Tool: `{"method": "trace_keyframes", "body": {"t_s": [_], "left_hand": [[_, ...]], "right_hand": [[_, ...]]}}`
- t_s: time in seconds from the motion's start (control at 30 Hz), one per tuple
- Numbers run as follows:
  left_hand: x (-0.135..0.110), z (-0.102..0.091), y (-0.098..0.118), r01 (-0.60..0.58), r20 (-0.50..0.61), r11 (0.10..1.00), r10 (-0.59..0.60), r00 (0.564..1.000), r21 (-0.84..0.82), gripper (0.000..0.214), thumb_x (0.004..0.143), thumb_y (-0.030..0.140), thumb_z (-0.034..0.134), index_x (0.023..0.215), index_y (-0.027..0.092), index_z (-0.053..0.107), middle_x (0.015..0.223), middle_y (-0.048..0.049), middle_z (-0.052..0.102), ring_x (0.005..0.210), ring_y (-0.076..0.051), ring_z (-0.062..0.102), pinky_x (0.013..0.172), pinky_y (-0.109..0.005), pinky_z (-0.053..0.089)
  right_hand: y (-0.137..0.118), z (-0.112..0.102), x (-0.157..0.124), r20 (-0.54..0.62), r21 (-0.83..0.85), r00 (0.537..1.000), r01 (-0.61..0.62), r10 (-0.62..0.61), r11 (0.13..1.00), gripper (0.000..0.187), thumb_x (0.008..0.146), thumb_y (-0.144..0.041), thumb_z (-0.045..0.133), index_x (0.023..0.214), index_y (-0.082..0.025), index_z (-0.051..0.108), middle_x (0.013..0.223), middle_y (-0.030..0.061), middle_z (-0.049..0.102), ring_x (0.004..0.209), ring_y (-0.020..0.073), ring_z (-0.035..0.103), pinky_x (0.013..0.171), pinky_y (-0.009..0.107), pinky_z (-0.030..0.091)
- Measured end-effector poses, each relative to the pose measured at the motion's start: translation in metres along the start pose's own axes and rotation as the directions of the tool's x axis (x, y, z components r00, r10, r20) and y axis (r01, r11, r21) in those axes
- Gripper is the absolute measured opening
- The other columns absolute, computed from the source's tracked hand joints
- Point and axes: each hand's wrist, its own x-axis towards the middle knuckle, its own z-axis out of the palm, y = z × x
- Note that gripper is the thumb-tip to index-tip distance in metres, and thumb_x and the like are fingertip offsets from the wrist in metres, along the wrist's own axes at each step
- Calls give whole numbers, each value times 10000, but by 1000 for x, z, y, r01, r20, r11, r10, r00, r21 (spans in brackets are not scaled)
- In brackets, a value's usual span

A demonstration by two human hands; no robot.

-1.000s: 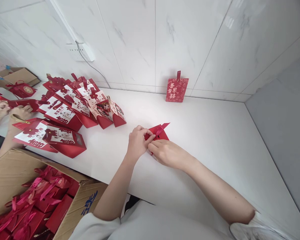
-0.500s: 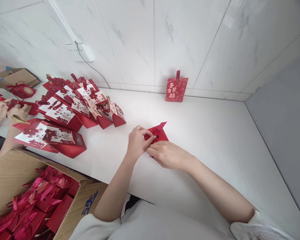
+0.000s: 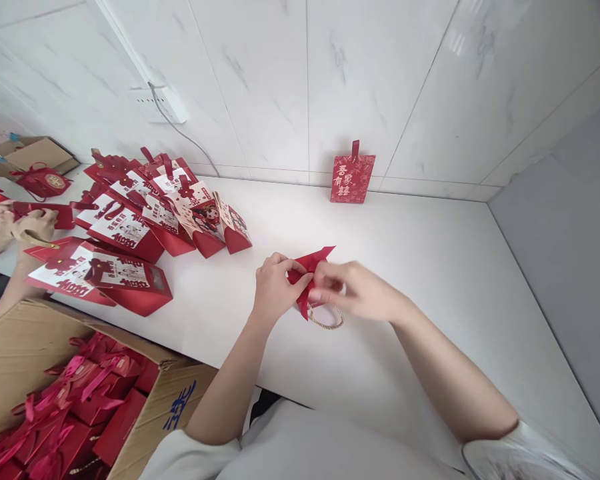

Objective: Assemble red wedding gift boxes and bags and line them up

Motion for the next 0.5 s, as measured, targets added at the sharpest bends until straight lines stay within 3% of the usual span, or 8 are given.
{"method": "trace_keyframes", "body": {"t_s": [0.03, 0.1, 0.17, 0.27, 0.37, 0.5], "left_hand": [[0, 0, 0, -2, -2, 1000, 2, 1000, 3, 115, 772, 360, 709, 800, 248, 717, 885, -43, 569, 896, -213, 559, 789, -353, 423], [-1, 1, -1, -1, -10, 1000, 1, 1000, 4, 105, 770, 351, 715, 801, 250, 717, 895, -42, 572, 904, -212, 559, 799, -353, 418], [0, 2, -1, 6, -16, 1000, -6, 1000, 7, 82, 772, 329, 713, 792, 249, 713, 901, -41, 574, 908, -210, 557, 805, -354, 416], [0, 4, 1, 20, -27, 1000, -19, 999, 24, 61, 771, 304, 707, 786, 245, 704, 907, -39, 576, 912, -208, 552, 823, -362, 415], [-2, 5, 3, 18, -39, 999, -16, 999, 44, 55, 777, 297, 695, 784, 242, 698, 907, -37, 571, 919, -205, 545, 839, -365, 417], [-3, 6, 3, 10, -51, 998, -7, 999, 62, 45, 787, 291, 683, 785, 247, 691, 909, -28, 564, 913, -194, 537, 853, -358, 418]], "right_hand": [[5, -5, 1, -134, 15, 985, -112, 113, 994, 315, 947, -462, 484, 764, -211, 534, 678, -16, 606, 591, 129, 522, 562, 258, 383], [23, -10, 7, -379, 38, 875, -310, 300, 950, 445, 941, -568, 425, 692, -206, 492, 619, -11, 556, 561, 133, 485, 537, 267, 353], [43, -9, 16, -427, 91, 799, -427, 423, 900, 501, 914, -642, 409, 697, -200, 499, 644, 6, 579, 576, 143, 506, 556, 277, 374], [68, -1, 27, -300, 261, 815, -428, 495, 865, 499, 898, -663, 415, 787, -193, 542, 762, 26, 631, 610, 140, 557, 588, 277, 428], [77, 6, 32, -237, 404, 864, -329, 444, 854, 384, 903, -553, 491, 781, -191, 529, 801, 23, 631, 639, 127, 588, 590, 255, 461], [78, 6, 33, -292, 497, 826, -299, 482, 815, 286, 899, -459, 527, 786, -197, 502, 850, 35, 651, 691, 146, 646, 626, 274, 527]]}}
